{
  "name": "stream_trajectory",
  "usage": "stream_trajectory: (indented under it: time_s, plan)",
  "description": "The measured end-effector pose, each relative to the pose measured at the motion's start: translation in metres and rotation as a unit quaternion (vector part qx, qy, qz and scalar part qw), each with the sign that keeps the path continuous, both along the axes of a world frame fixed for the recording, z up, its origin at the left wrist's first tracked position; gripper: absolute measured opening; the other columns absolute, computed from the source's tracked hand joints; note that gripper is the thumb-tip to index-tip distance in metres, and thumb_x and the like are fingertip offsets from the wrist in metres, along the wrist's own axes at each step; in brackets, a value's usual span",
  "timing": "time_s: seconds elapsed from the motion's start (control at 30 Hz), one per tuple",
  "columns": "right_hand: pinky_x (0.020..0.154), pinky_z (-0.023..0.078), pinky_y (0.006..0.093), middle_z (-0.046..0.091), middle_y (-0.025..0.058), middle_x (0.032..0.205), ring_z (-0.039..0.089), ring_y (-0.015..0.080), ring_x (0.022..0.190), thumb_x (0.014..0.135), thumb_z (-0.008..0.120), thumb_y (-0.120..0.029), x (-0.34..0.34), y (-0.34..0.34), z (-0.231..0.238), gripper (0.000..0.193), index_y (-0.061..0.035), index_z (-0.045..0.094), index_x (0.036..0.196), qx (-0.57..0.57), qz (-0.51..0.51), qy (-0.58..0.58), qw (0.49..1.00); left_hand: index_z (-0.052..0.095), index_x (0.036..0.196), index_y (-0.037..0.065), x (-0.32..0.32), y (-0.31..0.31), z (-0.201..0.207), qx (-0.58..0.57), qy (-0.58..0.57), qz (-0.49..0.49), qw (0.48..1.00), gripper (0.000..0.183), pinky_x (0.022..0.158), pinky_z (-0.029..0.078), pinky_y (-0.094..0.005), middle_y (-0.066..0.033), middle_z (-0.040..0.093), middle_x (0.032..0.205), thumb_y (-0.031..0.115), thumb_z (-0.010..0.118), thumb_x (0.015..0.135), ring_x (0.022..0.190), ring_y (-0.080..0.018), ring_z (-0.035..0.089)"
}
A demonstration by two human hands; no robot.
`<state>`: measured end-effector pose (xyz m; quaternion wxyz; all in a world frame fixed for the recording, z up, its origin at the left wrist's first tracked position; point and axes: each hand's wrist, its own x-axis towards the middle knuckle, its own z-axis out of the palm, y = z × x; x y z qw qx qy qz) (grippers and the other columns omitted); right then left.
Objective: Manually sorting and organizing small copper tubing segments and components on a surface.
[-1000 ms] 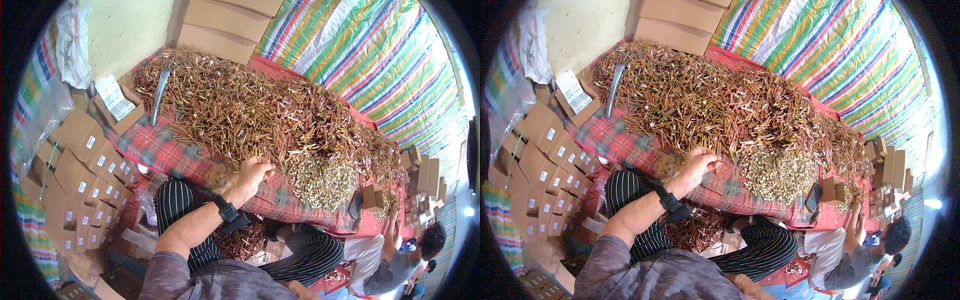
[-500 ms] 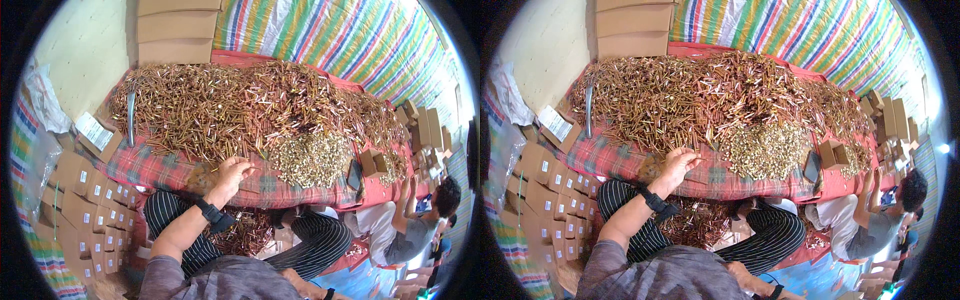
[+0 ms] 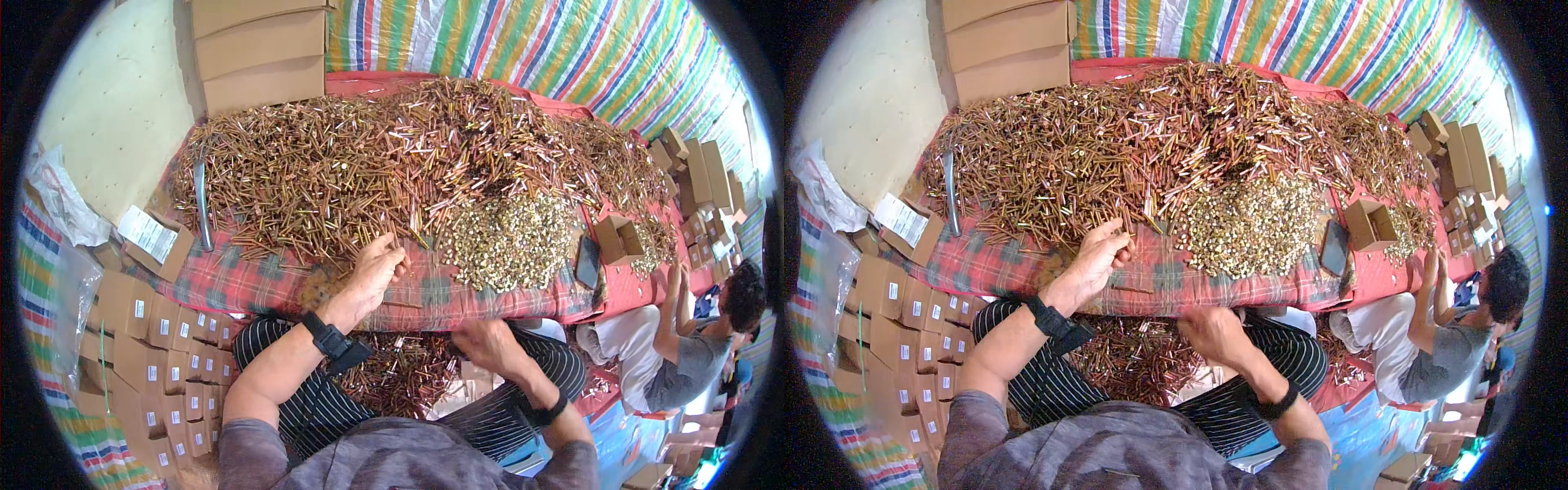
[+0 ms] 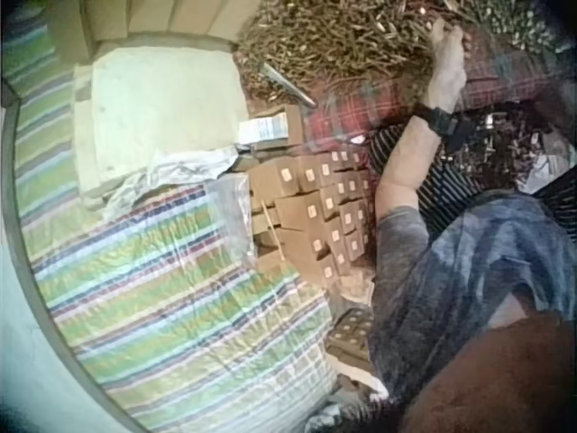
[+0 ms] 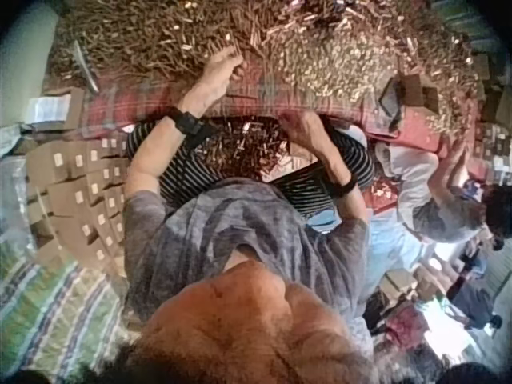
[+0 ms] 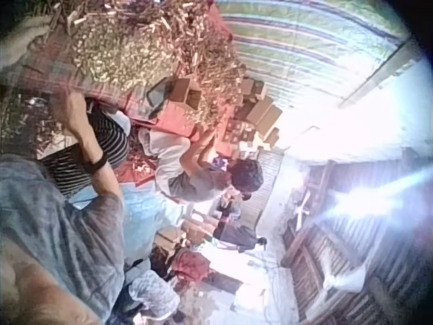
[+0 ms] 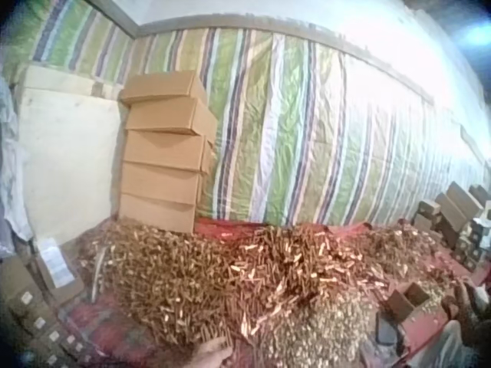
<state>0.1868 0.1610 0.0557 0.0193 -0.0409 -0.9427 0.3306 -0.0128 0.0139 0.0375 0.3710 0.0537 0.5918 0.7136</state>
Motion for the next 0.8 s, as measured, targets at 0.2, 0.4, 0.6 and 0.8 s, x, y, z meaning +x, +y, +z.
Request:
stream_trajectory:
  time_s: [0.2,0.4,0.6,0.8]
  plan:
    - [0.059,0.049,0.0465,0.060,0.0207,0.069,0.061,0.0397,0.067,0.080,0.055,-0.019,-0.076,0.030,-0.031,0.015,-0.0049,0.061,0.081,0.090,-0.071,-0.005,0.993,0.037,0.134,-0.001,-0.005,0.000,-0.011,0.015,-0.088,-0.003,0.996,0.044,0.052,0.037,-0.0212,0.0001,0.053,0.074,0.009,0.045,0.093,0.061,-0.0082,0.047]
    - [0.066,0.048,0.0454,0.059,0.0183,0.074,0.059,0.0359,0.075,0.080,0.059,-0.016,-0.124,0.048,-0.064,0.012,-0.0050,0.056,0.085,0.156,-0.113,0.108,0.975,0.032,0.138,0.000,-0.003,0.000,-0.020,0.030,-0.139,-0.005,0.990,0.046,0.050,0.033,-0.0194,0.0018,0.048,0.074,0.013,0.045,0.096,0.057,-0.0061,0.038]
    - [0.069,0.048,0.0436,0.058,0.0161,0.090,0.058,0.0342,0.079,0.080,0.061,-0.014,-0.154,0.039,-0.073,0.025,-0.0056,0.056,0.103,0.234,-0.130,0.094,0.959,0.052,0.122,-0.001,-0.002,0.006,-0.030,0.026,-0.117,-0.025,0.992,0.033,0.047,0.030,-0.0169,0.0032,0.048,0.074,0.015,0.052,0.093,0.058,-0.0032,0.038]
    - [0.070,0.048,0.0444,0.056,0.0174,0.087,0.059,0.0360,0.082,0.073,0.056,-0.005,-0.155,0.039,-0.070,0.032,-0.0055,0.053,0.105,0.205,-0.159,0.049,0.965,0.060,0.108,-0.001,0.001,0.011,-0.035,0.027,-0.124,-0.016,0.992,0.023,0.047,0.030,-0.0153,0.0041,0.049,0.074,0.013,0.054,0.091,0.056,-0.0027,0.038]
